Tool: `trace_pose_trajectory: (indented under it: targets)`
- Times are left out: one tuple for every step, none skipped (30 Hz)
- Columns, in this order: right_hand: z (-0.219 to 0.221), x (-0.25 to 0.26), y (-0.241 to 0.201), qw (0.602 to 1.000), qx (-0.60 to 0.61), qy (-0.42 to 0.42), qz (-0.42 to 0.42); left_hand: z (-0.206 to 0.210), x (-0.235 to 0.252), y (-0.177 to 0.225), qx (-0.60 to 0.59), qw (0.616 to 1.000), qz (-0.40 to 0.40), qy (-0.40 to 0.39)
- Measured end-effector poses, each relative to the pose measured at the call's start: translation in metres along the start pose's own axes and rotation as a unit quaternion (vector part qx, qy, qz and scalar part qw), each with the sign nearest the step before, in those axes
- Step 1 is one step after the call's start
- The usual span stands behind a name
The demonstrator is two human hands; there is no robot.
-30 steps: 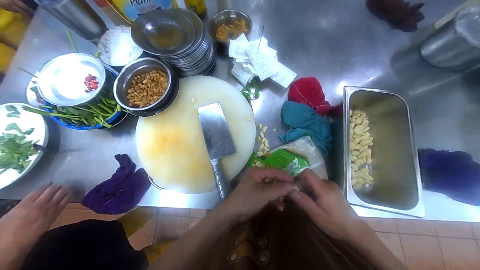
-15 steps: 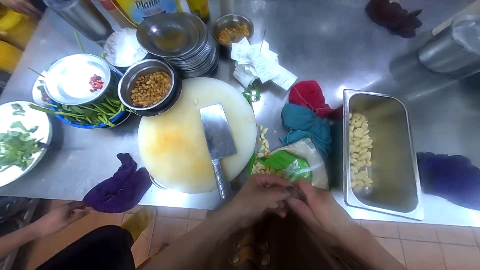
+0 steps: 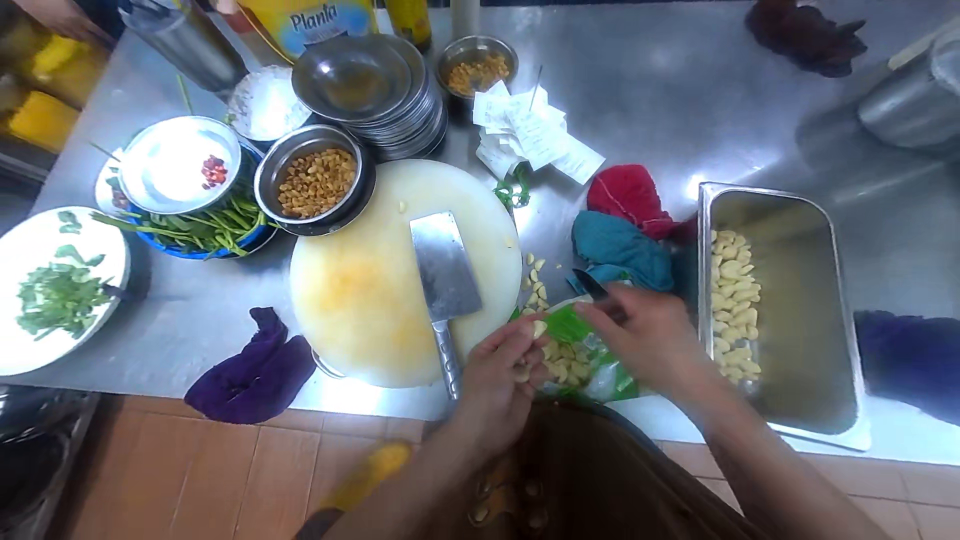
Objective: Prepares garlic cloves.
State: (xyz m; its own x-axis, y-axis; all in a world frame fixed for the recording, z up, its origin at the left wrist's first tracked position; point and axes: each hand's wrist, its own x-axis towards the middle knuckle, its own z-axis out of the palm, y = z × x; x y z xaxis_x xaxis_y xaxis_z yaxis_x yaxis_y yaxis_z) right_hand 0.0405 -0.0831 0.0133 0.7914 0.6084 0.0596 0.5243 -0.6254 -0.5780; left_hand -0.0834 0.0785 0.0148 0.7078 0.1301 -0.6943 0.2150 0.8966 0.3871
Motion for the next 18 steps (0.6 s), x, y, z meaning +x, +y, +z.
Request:
trace_pose_trajectory:
  targets:
    - [0.003,0.006,0.0,1.0,-0.016,-0.02,0.016,0.0,0.0,0.001,0.002,1.0,-0.009,0.003]
    - [0.007,0.01,0.0,0.998,-0.032,-0.039,0.037,0.001,0.0,0.002,0.004,1.0,-0.012,0.004]
    - [0.008,0.011,-0.003,0.995,-0.042,-0.06,0.061,0.001,-0.001,0.003,0.005,1.0,-0.011,-0.001]
    - [0.007,0.01,-0.006,0.992,-0.042,-0.078,0.085,0.0,-0.002,0.003,0.005,1.0,-0.007,-0.005]
    - [0.007,0.006,-0.008,0.991,-0.025,-0.079,0.101,0.0,-0.003,0.004,0.007,1.0,-0.003,-0.004]
    - [0.007,-0.001,-0.007,0.993,0.006,-0.059,0.107,0.0,-0.003,0.004,0.011,1.0,0.0,-0.003]
    - [0.006,-0.011,-0.005,0.992,0.044,-0.031,0.112,0.001,-0.003,0.003,0.018,1.0,-0.003,0.0]
    - [0.003,-0.023,-0.003,0.988,0.087,-0.01,0.126,0.003,-0.003,0.002,0.031,0.999,-0.011,0.001]
    - [0.0,-0.035,-0.001,0.981,0.129,0.001,0.147,0.005,-0.003,0.001,0.051,0.998,-0.022,0.0]
    - [-0.004,-0.046,-0.001,0.97,0.171,0.003,0.171,0.007,-0.003,-0.001,0.08,0.996,-0.035,-0.008]
    - [-0.007,-0.059,0.0,0.962,0.204,0.01,0.181,0.01,-0.004,-0.003,0.115,0.992,-0.051,-0.023]
    - [-0.009,-0.07,-0.001,0.957,0.231,0.026,0.172,0.013,-0.004,-0.006,0.156,0.984,-0.066,-0.047]
    - [-0.008,-0.08,-0.001,0.955,0.254,0.046,0.146,0.016,-0.005,-0.008,0.203,0.973,-0.08,-0.076]
    - [-0.007,-0.088,-0.001,0.955,0.267,0.063,0.109,0.02,-0.007,-0.009,0.251,0.958,-0.091,-0.106]
    - [-0.006,-0.095,0.0,0.957,0.27,0.079,0.07,0.023,-0.008,-0.011,0.291,0.942,-0.095,-0.138]
    - [-0.003,-0.1,0.001,0.958,0.268,0.093,0.036,0.026,-0.009,-0.013,0.324,0.926,-0.096,-0.17]
    - [-0.002,-0.105,0.003,0.959,0.263,0.106,0.016,0.028,-0.009,-0.013,0.344,0.913,-0.097,-0.197]
    - [-0.001,-0.109,0.004,0.958,0.261,0.12,0.009,0.029,-0.009,-0.013,0.35,0.905,-0.102,-0.22]
